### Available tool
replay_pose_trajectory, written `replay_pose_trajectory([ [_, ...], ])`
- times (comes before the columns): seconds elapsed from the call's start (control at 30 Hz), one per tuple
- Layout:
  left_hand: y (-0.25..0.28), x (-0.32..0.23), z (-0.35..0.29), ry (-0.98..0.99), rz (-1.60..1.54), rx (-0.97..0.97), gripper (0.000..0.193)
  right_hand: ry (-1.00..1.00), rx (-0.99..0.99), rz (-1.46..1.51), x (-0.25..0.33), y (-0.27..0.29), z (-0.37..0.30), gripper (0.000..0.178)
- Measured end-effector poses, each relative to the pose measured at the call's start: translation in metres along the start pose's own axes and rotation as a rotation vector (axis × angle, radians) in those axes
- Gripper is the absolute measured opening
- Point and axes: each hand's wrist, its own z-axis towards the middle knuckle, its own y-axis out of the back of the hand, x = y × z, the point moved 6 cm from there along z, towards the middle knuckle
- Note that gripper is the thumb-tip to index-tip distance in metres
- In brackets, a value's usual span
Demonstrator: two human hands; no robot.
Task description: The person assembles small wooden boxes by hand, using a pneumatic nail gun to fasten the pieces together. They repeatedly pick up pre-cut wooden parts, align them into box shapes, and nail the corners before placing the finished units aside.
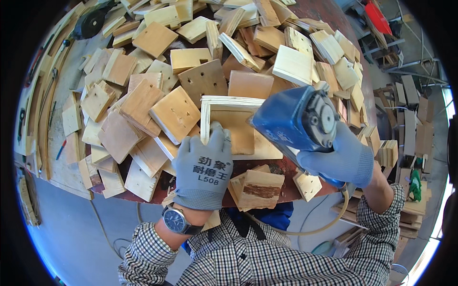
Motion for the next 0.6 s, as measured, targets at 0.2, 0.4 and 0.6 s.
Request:
replay_pose_trajectory([
  [0.2,-0.001,0.000,0.001,0.006,0.048,0.118,0.040,-0.027,0.018,-0.109,-0.001,-0.006,0.003,0.030],
  [0.4,0.000,0.002,-0.002,0.013,-0.003,0.110,0.043,0.010,0.036,-0.111,-0.001,-0.005,0.010,0.031],
  [0.6,-0.001,0.001,0.000,0.008,0.010,0.124,0.045,-0.045,0.101,-0.154,0.019,0.000,0.014,0.033],
])
